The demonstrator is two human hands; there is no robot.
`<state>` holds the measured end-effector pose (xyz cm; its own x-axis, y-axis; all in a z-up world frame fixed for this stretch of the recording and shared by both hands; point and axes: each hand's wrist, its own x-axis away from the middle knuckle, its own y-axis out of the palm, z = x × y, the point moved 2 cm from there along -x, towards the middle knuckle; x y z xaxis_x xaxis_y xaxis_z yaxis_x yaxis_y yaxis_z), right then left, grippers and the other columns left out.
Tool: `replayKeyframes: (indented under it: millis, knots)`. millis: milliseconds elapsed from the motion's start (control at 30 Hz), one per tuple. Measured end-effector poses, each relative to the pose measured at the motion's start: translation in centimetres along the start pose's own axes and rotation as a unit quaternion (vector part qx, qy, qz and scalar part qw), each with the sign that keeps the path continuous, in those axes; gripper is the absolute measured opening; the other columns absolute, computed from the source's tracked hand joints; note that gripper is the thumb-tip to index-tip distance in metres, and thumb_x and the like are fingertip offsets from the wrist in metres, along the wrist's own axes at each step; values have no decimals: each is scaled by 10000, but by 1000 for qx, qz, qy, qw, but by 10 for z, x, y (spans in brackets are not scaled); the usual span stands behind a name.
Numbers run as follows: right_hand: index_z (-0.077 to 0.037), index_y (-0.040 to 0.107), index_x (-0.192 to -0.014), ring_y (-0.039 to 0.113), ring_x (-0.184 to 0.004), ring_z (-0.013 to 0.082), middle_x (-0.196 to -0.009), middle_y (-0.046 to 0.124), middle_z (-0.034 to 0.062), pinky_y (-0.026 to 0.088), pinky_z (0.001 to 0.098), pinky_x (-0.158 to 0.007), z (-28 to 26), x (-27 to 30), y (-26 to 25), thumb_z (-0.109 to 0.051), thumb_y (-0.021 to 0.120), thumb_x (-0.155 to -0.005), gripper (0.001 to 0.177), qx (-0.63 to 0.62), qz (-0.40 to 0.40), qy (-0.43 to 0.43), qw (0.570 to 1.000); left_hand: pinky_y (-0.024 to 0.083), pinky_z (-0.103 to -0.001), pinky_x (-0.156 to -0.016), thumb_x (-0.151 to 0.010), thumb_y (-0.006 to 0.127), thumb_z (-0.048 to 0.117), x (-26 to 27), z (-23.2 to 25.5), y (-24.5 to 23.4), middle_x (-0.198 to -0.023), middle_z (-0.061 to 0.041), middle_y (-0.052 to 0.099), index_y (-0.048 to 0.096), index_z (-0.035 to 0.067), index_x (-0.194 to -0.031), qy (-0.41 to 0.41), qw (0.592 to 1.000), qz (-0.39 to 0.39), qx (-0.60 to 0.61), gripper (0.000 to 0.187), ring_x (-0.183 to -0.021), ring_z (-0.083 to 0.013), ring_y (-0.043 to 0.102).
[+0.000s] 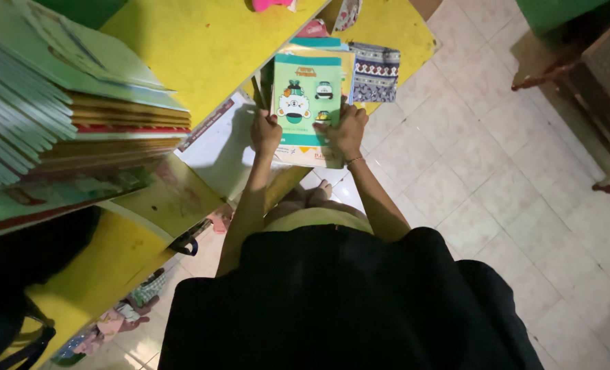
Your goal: The person sorts through various books and printed materials on a low shelf by hand, picking up items, turning them over, and placing them back into stacks.
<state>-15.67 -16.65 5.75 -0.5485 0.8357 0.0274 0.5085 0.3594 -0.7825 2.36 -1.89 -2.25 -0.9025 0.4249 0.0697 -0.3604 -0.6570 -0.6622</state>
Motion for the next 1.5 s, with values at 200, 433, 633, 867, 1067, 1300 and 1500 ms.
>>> replayKeyframes:
  millis: [200,433,633,867,1067,1300,1500]
  knots:
    - [-42,710,-1206,737,-904,194,-1055,772,107,585,331,-817,65,-29,-4,-262,832,-845,439,-222,-50,27,973,558,-460,-808,-797,820,348,13,9,-17,-937,-168,731,642,35,-984,-10,994,-37,106,406,-906,-369,725]
    - [-50,541,-1290,703,-945,135,-1085,717,65,569,287,-779,66,-11,-70,21,651,-956,358,-384,23,26,923,538,-486,-874,-746,868,260,24,43,-44,-1017,-201,739,683,24,-1013,28,999,-20,31,402,-977,-403,699]
    - [-51,570,-1193,628,-930,119,-1064,671,41,528,272,-765,75,-1,-60,40,668,-1004,231,-476,34,42,878,532,-515,-845,-788,860,287,29,57,-49,-1001,-234,726,676,9,-981,-12,998,-24,-57,385,-976,-441,686]
    - [-139,591,-1300,495,-730,111,-988,651,19,394,252,-575,42,17,-48,-3,656,-962,370,-516,-38,106,849,531,-520,-827,-883,764,195,8,6,-19,-941,-232,734,669,32,-969,29,999,11,-38,208,-941,-444,689]
    - [-73,578,-1256,456,-705,149,-969,598,65,351,289,-551,69,12,-48,-43,660,-1020,252,-516,-1,122,848,535,-462,-739,-890,649,95,-11,-44,-50,-882,-196,724,644,49,-946,47,996,52,58,72,-824,-374,716]
    - [-55,555,-1190,623,-945,137,-1116,685,62,528,285,-775,106,-2,-47,-8,670,-976,247,-530,56,89,842,519,-436,-753,-934,594,30,-23,-69,-89,-898,-181,697,609,35,-1000,44,996,53,63,68,-832,-332,677]
    - [-64,556,-1211,631,-977,139,-1134,682,51,545,291,-812,106,0,-29,-17,676,-976,268,-545,26,87,833,494,-338,-863,-954,552,-31,-14,-66,-96,-1019,-106,659,574,22,-1100,49,963,-58,260,157,-954,-194,596]
